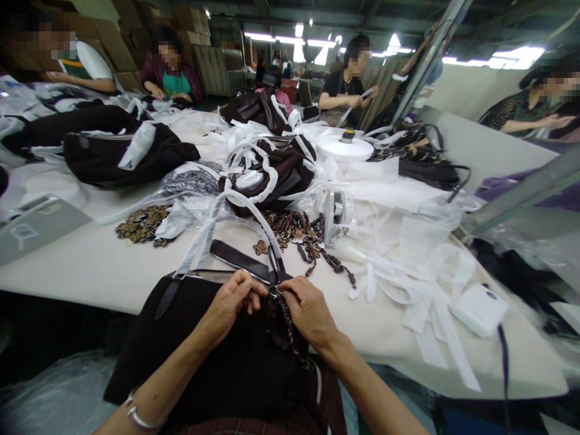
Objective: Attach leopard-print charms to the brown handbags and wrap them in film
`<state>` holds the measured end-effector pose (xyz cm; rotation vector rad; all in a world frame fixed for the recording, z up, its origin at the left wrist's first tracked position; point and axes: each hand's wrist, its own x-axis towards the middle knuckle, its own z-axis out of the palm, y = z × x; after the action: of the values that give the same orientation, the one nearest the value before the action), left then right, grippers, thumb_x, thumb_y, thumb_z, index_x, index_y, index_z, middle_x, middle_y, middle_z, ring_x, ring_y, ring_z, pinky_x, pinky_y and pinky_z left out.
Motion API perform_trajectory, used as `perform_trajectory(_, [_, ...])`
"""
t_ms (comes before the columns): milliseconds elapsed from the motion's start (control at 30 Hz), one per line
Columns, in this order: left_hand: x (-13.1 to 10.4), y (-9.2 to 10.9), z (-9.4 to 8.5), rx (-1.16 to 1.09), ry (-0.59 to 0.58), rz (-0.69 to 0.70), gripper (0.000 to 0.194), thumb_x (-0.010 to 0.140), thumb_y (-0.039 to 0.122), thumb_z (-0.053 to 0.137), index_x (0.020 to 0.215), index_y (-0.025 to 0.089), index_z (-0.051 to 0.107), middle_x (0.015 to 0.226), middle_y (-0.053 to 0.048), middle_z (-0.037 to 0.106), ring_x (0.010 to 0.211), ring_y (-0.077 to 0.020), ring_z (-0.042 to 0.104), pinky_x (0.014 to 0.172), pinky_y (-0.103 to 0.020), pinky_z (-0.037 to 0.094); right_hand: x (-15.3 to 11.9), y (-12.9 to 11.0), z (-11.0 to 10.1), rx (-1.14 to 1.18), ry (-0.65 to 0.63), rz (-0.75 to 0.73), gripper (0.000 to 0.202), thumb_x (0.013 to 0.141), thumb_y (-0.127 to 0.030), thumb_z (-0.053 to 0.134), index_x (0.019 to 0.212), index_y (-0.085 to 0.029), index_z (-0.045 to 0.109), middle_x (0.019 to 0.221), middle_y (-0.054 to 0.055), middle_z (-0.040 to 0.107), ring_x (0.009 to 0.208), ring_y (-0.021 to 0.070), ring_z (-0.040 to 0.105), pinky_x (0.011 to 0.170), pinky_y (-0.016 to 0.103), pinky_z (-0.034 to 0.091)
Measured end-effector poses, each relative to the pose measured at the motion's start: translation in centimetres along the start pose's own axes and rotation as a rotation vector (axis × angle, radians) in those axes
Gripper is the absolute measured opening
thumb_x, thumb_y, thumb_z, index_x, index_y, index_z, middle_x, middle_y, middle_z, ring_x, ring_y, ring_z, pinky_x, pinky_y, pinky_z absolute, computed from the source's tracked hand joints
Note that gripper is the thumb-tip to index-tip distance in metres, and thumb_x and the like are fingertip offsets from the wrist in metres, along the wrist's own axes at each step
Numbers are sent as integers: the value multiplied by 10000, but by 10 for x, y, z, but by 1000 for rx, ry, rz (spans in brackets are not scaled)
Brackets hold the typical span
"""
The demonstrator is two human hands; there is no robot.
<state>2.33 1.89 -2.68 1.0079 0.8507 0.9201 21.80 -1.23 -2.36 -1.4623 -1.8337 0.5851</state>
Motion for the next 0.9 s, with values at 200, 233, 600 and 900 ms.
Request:
perform_trajectory(200, [19,4,6,344,50,-49,162,884,370,485,872,209,497,627,66,494,457,-86,462,415,-179,363,17,0,0,-106,-24,129,156,858,-119,556,927,-209,663,920,43,705,868,192,645,826,332,499])
perform_trajectory(233, [23,4,7,401,44,-46,140,875,333,477,897,204,528,630,60,500,472,-96,479,423,-186,372,20,0,-1,-129,-43,140,154,848,-111,562,916,-205,664,908,46,704,860,194,644,822,335,497])
perform_trajectory(600, [26,-6,-5,752,33,86,77,759,129,599,759,205,608,638,23,590,609,-154,528,608,-248,343,14,-7,-1,-210,-138,219,120,810,-124,620,834,-231,668,725,25,720,679,200,670,636,289,451])
perform_trajectory(900, [17,-4,-4,985,-24,195,159,868,171,538,887,229,685,838,-39,685,791,-207,613,715,-281,378,11,-9,5,-124,-132,287,170,856,-150,575,987,-243,629,739,1,727,706,199,681,664,289,475])
